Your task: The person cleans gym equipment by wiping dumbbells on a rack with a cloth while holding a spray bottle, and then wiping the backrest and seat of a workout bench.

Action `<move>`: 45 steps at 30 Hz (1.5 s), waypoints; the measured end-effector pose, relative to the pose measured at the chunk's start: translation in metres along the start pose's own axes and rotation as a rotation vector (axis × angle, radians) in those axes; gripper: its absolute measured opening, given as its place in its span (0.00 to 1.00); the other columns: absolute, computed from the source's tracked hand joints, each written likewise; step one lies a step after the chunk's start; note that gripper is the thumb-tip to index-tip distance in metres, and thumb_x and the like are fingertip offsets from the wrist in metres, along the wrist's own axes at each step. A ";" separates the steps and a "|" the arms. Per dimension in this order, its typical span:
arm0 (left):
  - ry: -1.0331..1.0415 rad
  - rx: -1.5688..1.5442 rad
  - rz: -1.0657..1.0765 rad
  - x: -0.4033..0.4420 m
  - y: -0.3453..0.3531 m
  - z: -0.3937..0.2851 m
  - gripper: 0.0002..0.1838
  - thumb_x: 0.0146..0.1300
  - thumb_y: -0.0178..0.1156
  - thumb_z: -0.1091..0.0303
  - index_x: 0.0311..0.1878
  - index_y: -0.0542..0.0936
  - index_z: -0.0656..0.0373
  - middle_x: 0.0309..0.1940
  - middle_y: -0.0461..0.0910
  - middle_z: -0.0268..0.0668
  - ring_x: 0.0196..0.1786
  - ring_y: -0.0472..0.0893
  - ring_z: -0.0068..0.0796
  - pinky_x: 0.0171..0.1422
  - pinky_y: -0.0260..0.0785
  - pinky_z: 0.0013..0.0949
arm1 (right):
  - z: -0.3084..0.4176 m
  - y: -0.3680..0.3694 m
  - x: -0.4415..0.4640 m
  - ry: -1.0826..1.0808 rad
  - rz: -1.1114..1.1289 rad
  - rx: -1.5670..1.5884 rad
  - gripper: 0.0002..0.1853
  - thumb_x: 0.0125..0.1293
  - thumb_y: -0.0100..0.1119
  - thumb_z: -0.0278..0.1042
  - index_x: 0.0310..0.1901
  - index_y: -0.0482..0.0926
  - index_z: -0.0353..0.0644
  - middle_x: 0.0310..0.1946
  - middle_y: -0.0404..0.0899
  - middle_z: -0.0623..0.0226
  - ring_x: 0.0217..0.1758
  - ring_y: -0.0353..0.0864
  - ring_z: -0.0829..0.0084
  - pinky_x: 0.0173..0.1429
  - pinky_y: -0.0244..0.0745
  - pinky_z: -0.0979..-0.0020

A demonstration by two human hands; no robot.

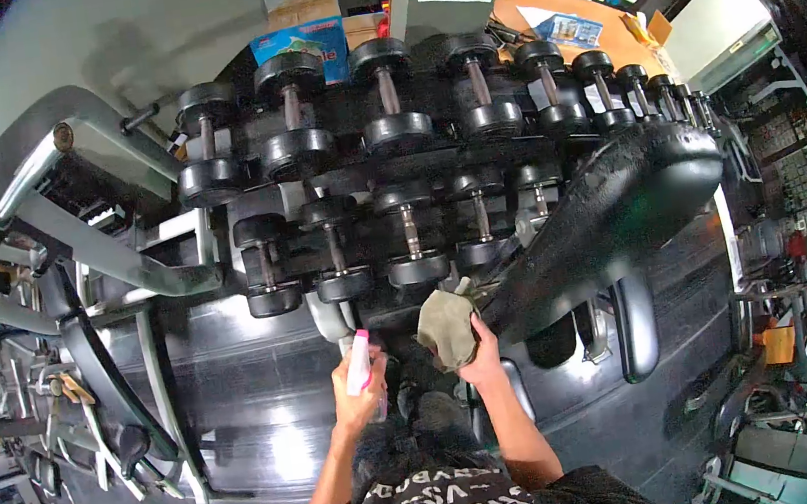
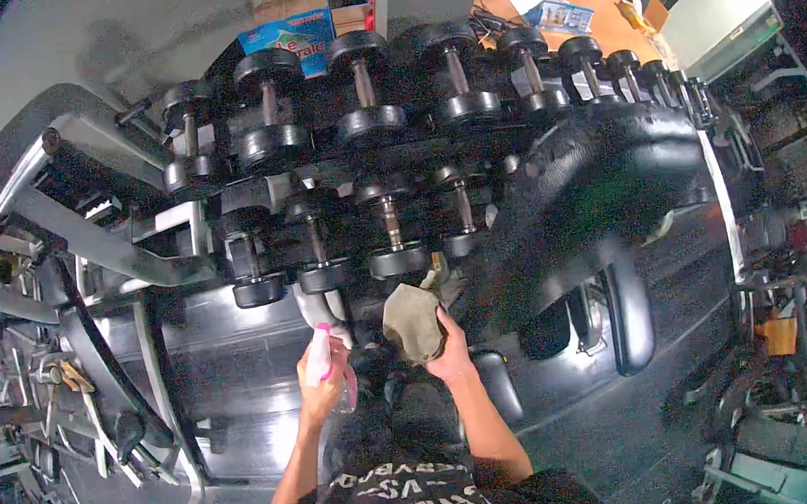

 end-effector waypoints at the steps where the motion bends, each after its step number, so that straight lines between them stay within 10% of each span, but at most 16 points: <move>1: -0.008 0.017 -0.012 -0.005 0.003 0.003 0.06 0.63 0.61 0.72 0.41 0.77 0.62 0.20 0.75 0.30 0.20 0.75 0.16 0.23 0.68 0.25 | -0.001 -0.004 -0.002 0.003 0.013 -0.004 0.27 0.65 0.57 0.49 0.62 0.70 0.44 0.59 0.75 0.64 0.61 0.74 0.61 0.62 0.70 0.55; 10: -0.026 0.043 0.010 -0.014 0.006 0.006 0.04 0.63 0.61 0.73 0.39 0.77 0.61 0.22 0.76 0.32 0.19 0.75 0.16 0.23 0.67 0.25 | -0.006 0.014 -0.012 0.044 0.222 0.138 0.34 0.67 0.51 0.56 0.67 0.63 0.43 0.68 0.63 0.57 0.70 0.64 0.51 0.70 0.60 0.40; 20: -0.077 0.145 0.136 0.064 -0.002 0.028 0.11 0.60 0.65 0.67 0.41 0.79 0.63 0.26 0.79 0.35 0.29 0.75 0.19 0.35 0.70 0.28 | -0.028 0.008 0.038 -0.002 -0.005 0.101 0.29 0.70 0.47 0.55 0.64 0.69 0.43 0.63 0.72 0.63 0.66 0.70 0.60 0.70 0.63 0.52; 26: 0.207 0.272 0.310 0.138 0.010 0.029 0.11 0.60 0.66 0.66 0.41 0.78 0.61 0.22 0.76 0.32 0.23 0.75 0.18 0.27 0.68 0.28 | -0.044 0.003 0.078 -0.220 0.030 0.188 0.28 0.70 0.48 0.54 0.65 0.68 0.47 0.64 0.71 0.65 0.66 0.70 0.60 0.70 0.63 0.53; 34: 0.097 0.220 0.377 0.241 0.039 0.066 0.13 0.58 0.68 0.66 0.40 0.77 0.63 0.25 0.77 0.30 0.22 0.73 0.16 0.26 0.68 0.27 | -0.027 -0.014 0.135 -0.381 -0.069 0.325 0.28 0.70 0.48 0.57 0.65 0.68 0.51 0.63 0.72 0.65 0.63 0.72 0.62 0.65 0.69 0.53; 45: -0.067 0.312 0.263 0.306 0.080 0.115 0.10 0.57 0.63 0.65 0.36 0.79 0.63 0.28 0.82 0.49 0.34 0.84 0.44 0.39 0.74 0.39 | 0.031 -0.008 0.198 -0.375 0.044 0.171 0.30 0.71 0.46 0.55 0.69 0.62 0.48 0.66 0.67 0.62 0.67 0.68 0.59 0.69 0.64 0.48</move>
Point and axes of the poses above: each hand's wrist, its own x-axis towards the middle knuckle, its own y-axis out of the palm, z = x × y, the point moved 4 cm from there along x, towards the middle knuckle
